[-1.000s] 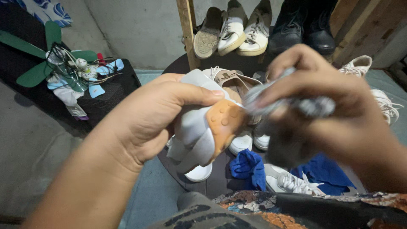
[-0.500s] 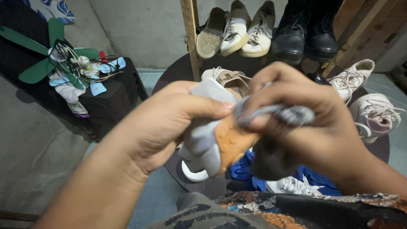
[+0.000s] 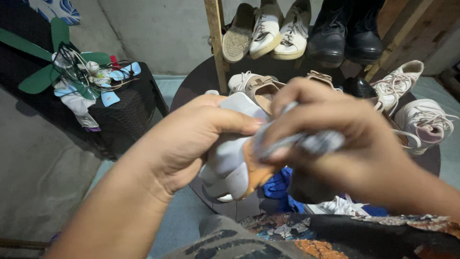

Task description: The person cleans a white sneaker by first wiping it with a blue cloth, then applying a white cleaning paste from a small container using a grey cloth. They scrub the upper, sole, and heel areas repeatedly, rotating the shoe to access different sides.

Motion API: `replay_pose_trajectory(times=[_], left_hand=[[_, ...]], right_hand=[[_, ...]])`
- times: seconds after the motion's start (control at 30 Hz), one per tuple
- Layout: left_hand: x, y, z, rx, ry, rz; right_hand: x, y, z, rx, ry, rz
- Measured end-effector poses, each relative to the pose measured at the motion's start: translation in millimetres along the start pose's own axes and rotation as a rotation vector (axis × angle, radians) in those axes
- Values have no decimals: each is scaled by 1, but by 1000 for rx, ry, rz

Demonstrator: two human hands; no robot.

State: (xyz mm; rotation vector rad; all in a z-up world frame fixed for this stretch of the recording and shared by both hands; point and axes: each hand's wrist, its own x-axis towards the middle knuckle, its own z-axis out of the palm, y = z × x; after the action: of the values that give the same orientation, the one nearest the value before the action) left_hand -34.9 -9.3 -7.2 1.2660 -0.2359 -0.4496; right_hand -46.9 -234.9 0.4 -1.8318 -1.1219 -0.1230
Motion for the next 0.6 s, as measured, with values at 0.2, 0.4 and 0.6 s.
replay_pose_trajectory(times=[0.2, 0.4, 0.6], left_hand=[[-3, -6, -14, -34, -22, -37], [-19, 3, -46, -13, 196, -58], [-36, 0, -74, -55, 249, -21]], right_hand=[[2, 4, 6, 18, -57, 1], [-4, 65, 8, 103, -5, 210], [-19, 119, 30, 496, 260, 698]])
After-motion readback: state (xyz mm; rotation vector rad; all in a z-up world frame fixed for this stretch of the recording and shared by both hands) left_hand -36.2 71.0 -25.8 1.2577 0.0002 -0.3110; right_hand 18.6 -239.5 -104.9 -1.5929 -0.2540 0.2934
